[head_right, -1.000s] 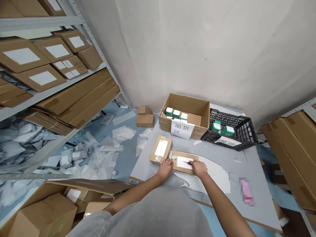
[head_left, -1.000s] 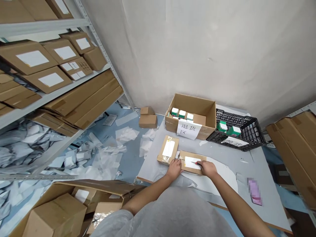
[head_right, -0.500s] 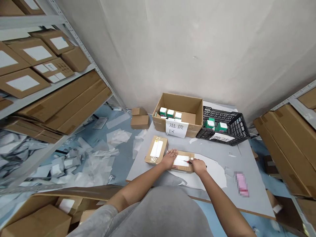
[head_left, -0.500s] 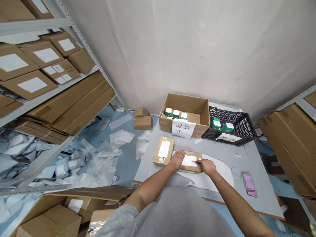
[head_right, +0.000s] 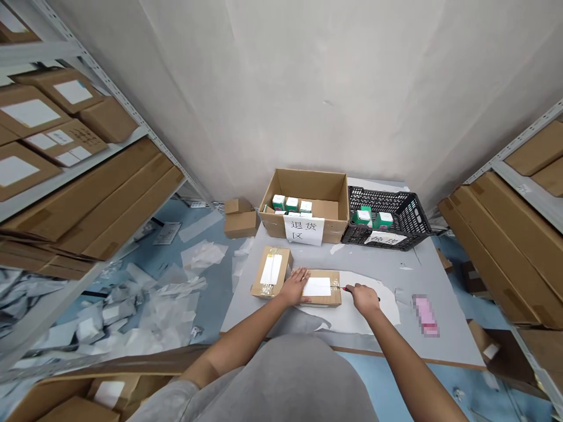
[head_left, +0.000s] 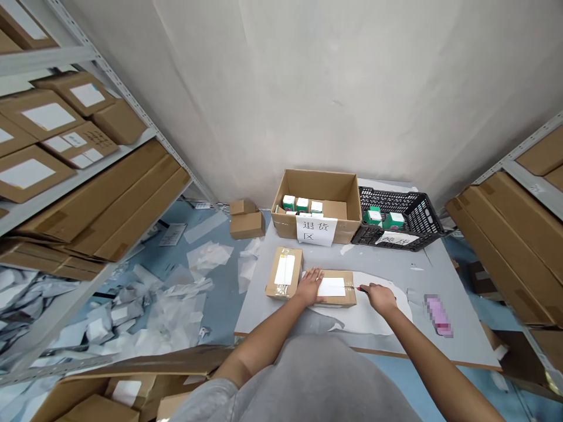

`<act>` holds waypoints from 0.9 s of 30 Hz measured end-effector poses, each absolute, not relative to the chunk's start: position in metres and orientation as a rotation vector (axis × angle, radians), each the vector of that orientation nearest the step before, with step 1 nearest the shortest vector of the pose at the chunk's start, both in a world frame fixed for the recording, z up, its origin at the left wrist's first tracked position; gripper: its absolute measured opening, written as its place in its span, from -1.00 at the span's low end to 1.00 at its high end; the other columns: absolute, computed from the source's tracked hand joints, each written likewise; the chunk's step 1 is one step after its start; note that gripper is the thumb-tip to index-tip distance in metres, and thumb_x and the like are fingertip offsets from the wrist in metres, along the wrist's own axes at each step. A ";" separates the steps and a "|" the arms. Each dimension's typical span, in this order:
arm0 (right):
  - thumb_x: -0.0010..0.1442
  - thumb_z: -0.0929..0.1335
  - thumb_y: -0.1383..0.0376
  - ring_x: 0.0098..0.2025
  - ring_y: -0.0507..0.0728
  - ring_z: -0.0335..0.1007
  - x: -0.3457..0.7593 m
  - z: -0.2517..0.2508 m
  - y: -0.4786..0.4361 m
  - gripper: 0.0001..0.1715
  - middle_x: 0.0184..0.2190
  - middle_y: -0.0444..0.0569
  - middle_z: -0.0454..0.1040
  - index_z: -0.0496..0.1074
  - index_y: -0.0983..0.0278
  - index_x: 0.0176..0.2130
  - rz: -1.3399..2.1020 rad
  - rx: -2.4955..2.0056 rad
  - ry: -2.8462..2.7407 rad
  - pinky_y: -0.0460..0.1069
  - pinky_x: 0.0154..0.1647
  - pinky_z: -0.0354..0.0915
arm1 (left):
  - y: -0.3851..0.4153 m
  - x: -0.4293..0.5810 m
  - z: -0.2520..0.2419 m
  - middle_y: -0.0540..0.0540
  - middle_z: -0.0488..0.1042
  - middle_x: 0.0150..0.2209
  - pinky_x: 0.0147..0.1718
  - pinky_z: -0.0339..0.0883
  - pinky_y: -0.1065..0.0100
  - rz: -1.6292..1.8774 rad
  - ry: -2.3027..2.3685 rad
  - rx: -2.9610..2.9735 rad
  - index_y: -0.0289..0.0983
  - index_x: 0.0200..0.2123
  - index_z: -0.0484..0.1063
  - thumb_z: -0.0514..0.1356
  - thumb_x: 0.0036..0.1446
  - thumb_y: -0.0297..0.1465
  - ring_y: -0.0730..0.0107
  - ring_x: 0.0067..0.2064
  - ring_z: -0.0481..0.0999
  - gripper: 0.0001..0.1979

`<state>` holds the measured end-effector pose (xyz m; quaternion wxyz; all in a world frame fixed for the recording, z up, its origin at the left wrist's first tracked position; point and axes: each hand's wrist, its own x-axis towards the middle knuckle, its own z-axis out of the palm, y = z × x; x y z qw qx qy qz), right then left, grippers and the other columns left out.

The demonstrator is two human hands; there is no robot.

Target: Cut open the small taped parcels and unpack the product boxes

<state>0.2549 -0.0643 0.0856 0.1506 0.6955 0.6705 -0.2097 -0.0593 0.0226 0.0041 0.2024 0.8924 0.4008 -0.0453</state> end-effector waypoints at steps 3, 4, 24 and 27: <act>0.45 0.24 0.30 -0.03 0.24 0.54 0.258 0.087 -0.070 -0.50 -0.04 0.08 0.61 0.55 0.01 0.23 -0.623 2.060 1.903 0.03 -0.03 0.24 | 0.022 -0.058 0.010 -0.40 -0.10 0.58 0.52 -0.20 -0.03 -0.156 1.134 2.487 -0.32 0.56 -0.04 0.38 0.07 0.16 -0.12 0.60 -0.12 0.21; 0.45 0.22 0.30 -0.03 0.24 0.54 0.259 0.088 -0.072 -0.50 -0.04 0.08 0.62 0.56 0.01 0.22 -0.628 2.085 1.892 0.03 -0.05 0.24 | 0.022 -0.056 0.011 -0.40 -0.08 0.58 0.52 -0.19 -0.03 -0.161 1.143 2.489 -0.33 0.56 -0.02 0.37 0.08 0.16 -0.13 0.60 -0.11 0.20; 0.46 0.17 0.35 -0.11 0.22 0.59 0.235 0.097 -0.071 -0.50 -0.06 0.08 0.64 0.59 0.09 0.11 -0.587 2.087 1.849 -0.01 -0.23 0.19 | 0.019 -0.065 0.005 -0.34 0.19 0.49 0.51 -0.26 -0.14 0.080 1.184 2.468 -0.19 0.47 0.16 0.33 0.09 0.20 -0.14 0.53 0.10 0.03; 0.42 0.21 0.34 -0.14 0.23 0.59 0.241 0.095 -0.072 -0.54 -0.12 0.06 0.66 0.62 0.08 0.04 -0.688 2.204 1.780 0.00 -0.22 0.21 | 0.018 -0.068 0.005 -0.43 0.04 0.54 0.50 -0.29 -0.20 -0.033 1.152 2.453 -0.23 0.54 0.00 0.42 -0.13 0.25 -0.27 0.57 -0.06 0.32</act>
